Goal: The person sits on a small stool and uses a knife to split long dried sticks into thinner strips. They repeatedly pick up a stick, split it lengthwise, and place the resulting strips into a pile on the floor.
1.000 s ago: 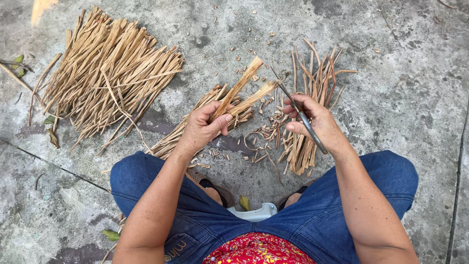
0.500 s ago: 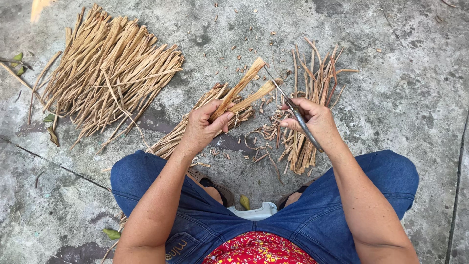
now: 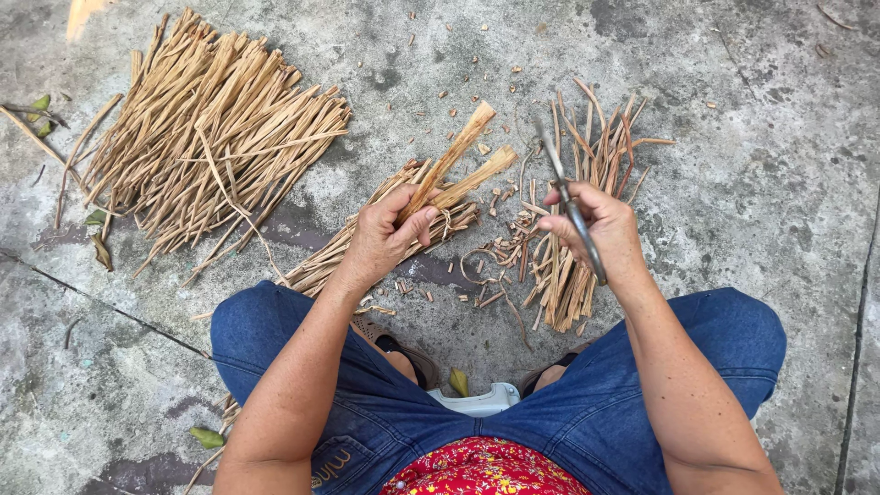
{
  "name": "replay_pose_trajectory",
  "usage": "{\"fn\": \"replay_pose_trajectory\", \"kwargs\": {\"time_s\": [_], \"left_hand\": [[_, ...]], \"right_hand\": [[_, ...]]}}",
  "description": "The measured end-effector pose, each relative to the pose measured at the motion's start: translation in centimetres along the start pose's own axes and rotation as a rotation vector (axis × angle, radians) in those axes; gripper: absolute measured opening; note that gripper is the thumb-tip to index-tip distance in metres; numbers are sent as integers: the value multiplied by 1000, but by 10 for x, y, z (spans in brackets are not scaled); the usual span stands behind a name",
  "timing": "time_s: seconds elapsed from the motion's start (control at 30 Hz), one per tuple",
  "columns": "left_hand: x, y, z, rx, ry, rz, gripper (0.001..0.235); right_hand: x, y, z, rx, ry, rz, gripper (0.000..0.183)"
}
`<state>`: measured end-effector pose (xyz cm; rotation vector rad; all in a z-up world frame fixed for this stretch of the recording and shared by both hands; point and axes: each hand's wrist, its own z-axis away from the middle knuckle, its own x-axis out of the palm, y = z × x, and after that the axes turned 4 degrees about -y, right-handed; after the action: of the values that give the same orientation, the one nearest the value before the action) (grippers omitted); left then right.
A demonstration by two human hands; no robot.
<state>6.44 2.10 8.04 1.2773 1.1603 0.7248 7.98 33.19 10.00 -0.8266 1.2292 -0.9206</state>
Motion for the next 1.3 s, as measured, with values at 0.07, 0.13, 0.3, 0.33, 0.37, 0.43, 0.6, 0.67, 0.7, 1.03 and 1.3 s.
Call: {"fn": "replay_pose_trajectory", "kwargs": {"time_s": [0.07,0.13,0.3,0.33,0.37,0.43,0.6,0.67,0.7,1.03,1.3], "left_hand": [[4,-3,0,-22,-42,-11,27],[11,-5,-1,-34,-105,-45,26],[37,-1,-2,-67,-251,-155,23],[39,1,-2,-69,-254,-176,27],[41,2,-2,-72,-257,-197,33],[42,4,-2,-99,-285,-224,37],[45,-2,-5,44,-309,-368,34],[48,-3,-5,109,-277,-459,38],[49,-4,-4,142,-259,-504,40],[62,1,1,339,-36,-545,42],[76,-24,-37,-306,-115,930,49]], "right_hand": [[0,-1,-1,20,66,-184,29],[0,-1,-4,-171,39,-312,33],[9,4,-8,-281,13,-565,43],[11,5,-8,-293,23,-559,42],[11,5,-8,-306,32,-552,41],[7,5,-8,-283,102,-561,42],[-2,1,-12,-317,89,-656,47],[-1,1,-12,-306,63,-618,48],[-1,2,-12,-321,53,-600,47],[-14,0,-21,-374,368,-676,41],[-1,0,-14,-368,296,-815,40]]}}
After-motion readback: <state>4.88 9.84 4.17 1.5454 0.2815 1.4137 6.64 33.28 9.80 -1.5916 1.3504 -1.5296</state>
